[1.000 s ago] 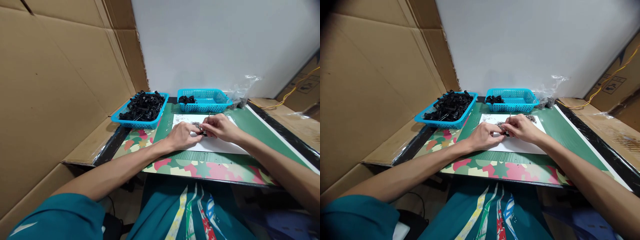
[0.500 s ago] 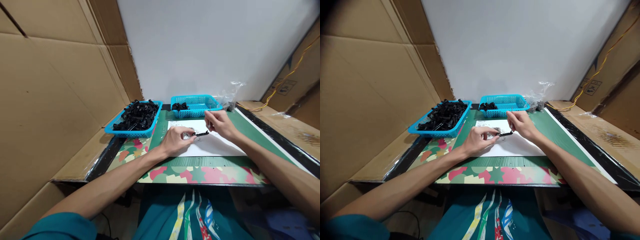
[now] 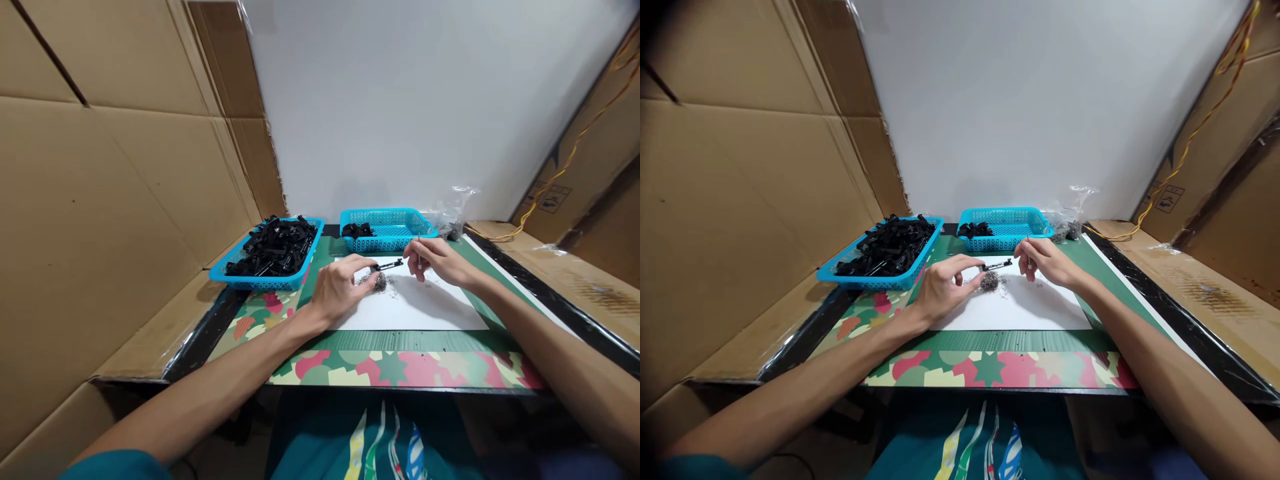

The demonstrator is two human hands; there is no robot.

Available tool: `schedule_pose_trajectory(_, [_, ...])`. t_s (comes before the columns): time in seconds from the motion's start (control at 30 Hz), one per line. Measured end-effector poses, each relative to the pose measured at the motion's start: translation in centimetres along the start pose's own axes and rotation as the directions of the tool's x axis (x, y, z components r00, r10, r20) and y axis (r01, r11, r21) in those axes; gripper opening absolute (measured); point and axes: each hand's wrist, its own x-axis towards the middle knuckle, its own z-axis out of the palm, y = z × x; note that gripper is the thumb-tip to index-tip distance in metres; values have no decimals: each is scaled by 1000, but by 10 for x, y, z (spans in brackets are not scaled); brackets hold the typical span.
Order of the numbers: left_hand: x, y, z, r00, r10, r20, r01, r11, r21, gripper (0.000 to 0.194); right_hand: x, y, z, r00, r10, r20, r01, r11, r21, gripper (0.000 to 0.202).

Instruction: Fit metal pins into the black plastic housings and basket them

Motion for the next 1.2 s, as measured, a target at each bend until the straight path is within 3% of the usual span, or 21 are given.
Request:
schedule_pose_trajectory(0.13, [34, -14, -19, 991, -99, -86, 117, 967, 227, 25, 0, 6, 1, 1000, -15, -26, 12, 995, -99, 48])
schedule_pose_trajectory(0.23, [74, -28, -28, 982, -190, -21, 187, 933, 308, 23, 0, 8, 0, 996, -75, -44, 61, 963, -263, 48])
schedule_pose_trajectory(0.4, [122, -35, -10, 983, -143, 115, 83, 905, 417, 27, -3, 1, 3, 992, -127, -4, 109, 867, -487, 43])
schedule_pose_trajectory(0.6, [134, -26, 21, 957, -60, 285, -81, 885, 458, 24, -3, 0, 2, 993, -113, 30, 109, 807, -580, 43])
schedule_pose_trajectory(0.77, [136, -24, 20, 928, -58, 369, -128, 879, 459, 28, -3, -1, -4, 990, -144, 2, 117, 795, -595, 44])
schedule_pose_trajectory(0.9, [137, -36, -10, 939, -110, 327, -67, 872, 485, 31, -3, 3, -8, 989, -145, -24, 97, 771, -629, 45])
schedule_pose_trajectory(1.03, [133, -68, -67, 946, -223, 233, 57, 828, 558, 29, -1, 14, -12, 994, -103, -42, 52, 762, -645, 44])
schedule_pose_trajectory(1.1, [124, -88, -97, 915, -346, 207, 161, 784, 600, 24, 1, 18, -14, 992, -96, -82, 25, 783, -622, 41])
schedule_pose_trajectory(1.2, [102, -116, -132, 882, -421, 212, 207, 750, 628, 21, 3, 19, -18, 985, -115, -126, 30, 844, -535, 40])
